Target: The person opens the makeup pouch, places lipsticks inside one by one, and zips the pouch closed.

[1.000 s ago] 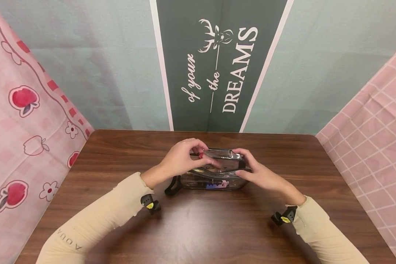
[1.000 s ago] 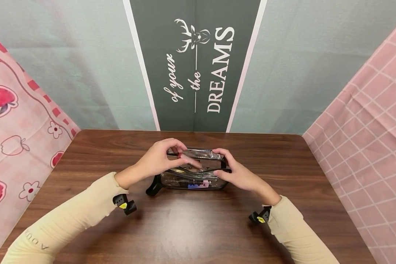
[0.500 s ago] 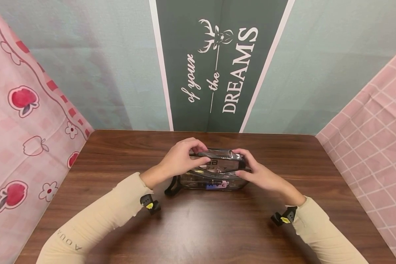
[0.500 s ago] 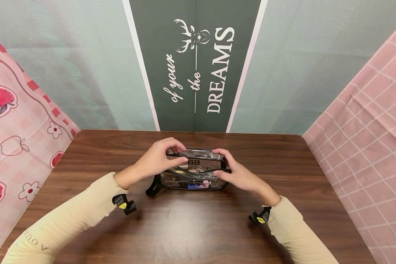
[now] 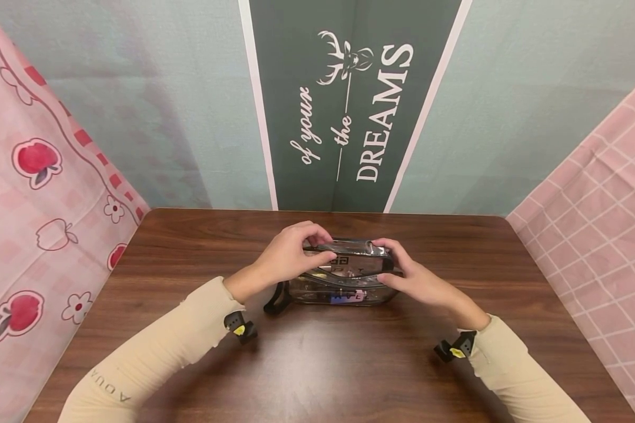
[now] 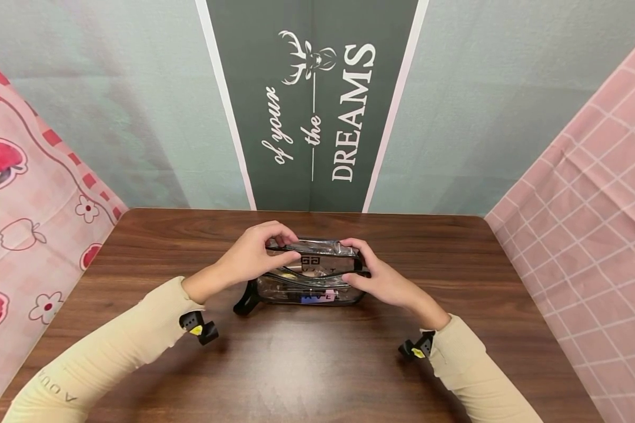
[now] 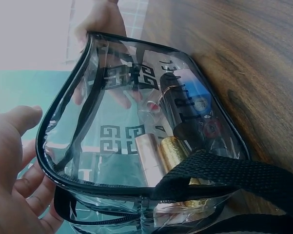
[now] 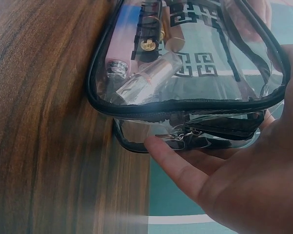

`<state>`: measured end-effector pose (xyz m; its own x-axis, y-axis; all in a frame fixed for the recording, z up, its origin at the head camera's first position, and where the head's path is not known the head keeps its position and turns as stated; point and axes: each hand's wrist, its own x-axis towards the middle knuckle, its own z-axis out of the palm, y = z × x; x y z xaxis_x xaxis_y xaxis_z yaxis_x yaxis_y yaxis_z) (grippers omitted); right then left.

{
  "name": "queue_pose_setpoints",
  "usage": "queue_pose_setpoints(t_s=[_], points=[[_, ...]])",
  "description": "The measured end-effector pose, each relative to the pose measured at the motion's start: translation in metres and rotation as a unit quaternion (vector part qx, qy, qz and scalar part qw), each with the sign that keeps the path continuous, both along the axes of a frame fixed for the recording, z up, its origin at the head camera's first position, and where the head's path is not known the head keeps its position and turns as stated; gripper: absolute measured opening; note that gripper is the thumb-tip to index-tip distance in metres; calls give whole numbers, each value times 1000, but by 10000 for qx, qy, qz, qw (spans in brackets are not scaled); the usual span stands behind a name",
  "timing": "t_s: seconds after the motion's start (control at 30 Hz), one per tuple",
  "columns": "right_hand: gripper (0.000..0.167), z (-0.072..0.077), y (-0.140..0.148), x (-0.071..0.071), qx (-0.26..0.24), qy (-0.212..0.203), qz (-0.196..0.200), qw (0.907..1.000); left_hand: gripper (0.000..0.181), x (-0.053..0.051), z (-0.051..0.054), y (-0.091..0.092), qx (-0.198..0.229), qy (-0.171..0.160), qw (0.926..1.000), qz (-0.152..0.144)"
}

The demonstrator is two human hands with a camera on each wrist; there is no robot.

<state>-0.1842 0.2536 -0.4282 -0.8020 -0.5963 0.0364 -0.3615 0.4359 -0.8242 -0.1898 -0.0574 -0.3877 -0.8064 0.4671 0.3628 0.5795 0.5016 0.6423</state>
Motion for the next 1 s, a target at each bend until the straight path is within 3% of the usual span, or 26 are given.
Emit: queue_pose_setpoints(t_s=[0.3, 0.57, 1.0], points=[[66, 0, 0, 1, -14, 7, 11, 10000, 22, -1, -3, -7, 331, 58, 9991, -260], [68, 2, 0, 2, 18, -26, -19, 10000, 31, -1, -10, -23, 480, 213, 9986, -93], [68, -1, 0, 1, -58, -35, 7, 10000, 65, 4, -24, -37, 303, -274, 9988, -262]])
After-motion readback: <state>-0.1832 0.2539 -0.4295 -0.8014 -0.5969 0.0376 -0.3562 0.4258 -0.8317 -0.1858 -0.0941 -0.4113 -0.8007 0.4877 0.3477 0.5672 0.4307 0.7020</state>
